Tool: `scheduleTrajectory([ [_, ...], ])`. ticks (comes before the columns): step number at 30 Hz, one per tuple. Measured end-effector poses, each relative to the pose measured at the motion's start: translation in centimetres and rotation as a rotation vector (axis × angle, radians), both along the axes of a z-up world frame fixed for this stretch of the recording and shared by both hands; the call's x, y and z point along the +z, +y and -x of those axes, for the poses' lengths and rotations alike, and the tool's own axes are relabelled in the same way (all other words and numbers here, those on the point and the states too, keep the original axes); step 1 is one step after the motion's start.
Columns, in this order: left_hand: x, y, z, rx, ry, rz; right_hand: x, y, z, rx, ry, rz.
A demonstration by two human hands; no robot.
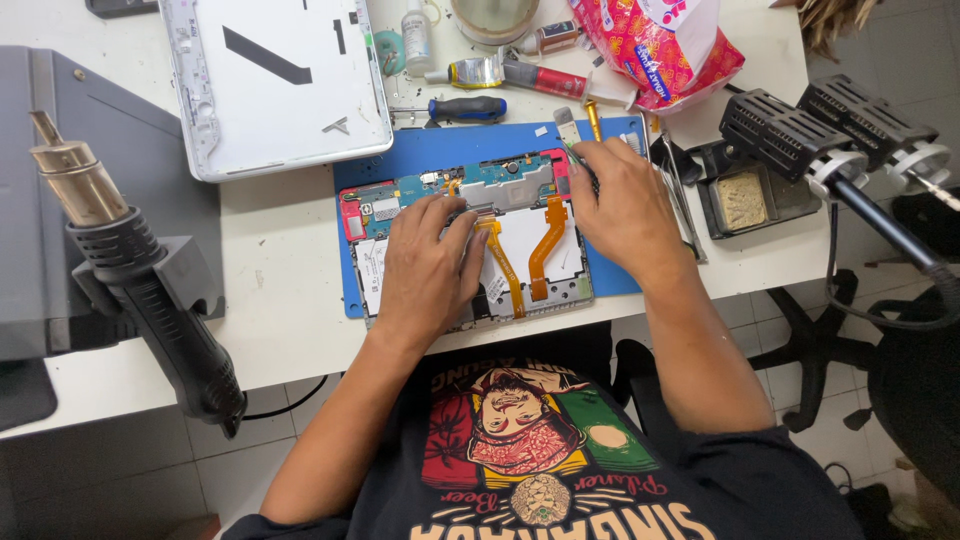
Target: The person works on a disassembled laptop motherboard, using tweezers and a small brush to manipulate ribbon cables and small components. They repeatedly lift, position, and clean parts of the board while seated at a cluttered workbench.
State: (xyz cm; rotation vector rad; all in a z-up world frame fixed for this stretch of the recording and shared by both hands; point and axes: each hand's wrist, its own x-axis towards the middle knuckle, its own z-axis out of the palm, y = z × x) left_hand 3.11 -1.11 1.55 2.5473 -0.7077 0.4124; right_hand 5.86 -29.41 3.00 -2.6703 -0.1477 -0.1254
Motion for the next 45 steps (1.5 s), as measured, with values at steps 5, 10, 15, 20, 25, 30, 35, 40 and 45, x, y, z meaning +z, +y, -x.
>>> scheduleTrajectory([
  [5,-0.2,-0.2,0.0,0.017,0.021,-0.02,1.8,1.1,-2.7,0.054,0.081,-0.066],
  [10,0.0,-0.4,0.0,0.035,0.04,-0.041,2.6,2.4,-5.0,0.098,0.149,-0.09],
  [15,-0.5,-0.3,-0.1,0.039,0.083,-0.036,2.4,2.5,-5.7,0.08,0.25,-0.042],
  [20,-0.6,-0.2,-0.3,0.03,0.074,-0.032,2.7,2.9,-6.1,0.038,0.282,-0.071],
  [25,-0.5,0.2,-0.2,0.028,0.088,0.0,2.0,2.8,-6.6,0.075,0.322,-0.078],
  [30,-0.8,0.3,-0.3,0.017,0.083,0.02,1.6,3.0,-6.8,0.1,0.302,-0.077],
  [35,-0.9,0.2,-0.5,0.021,0.086,0.013,1.5,3.2,-6.7,0.107,0.272,-0.108],
  [40,-0.6,0.2,-0.8,0.009,0.083,0.015,4.5,4.4,-5.9,0.153,0.21,-0.09],
  [45,-0.7,0.1,-1.1,-0.001,0.057,-0.001,4.0,3.5,-6.2,0.131,0.234,-0.063],
])
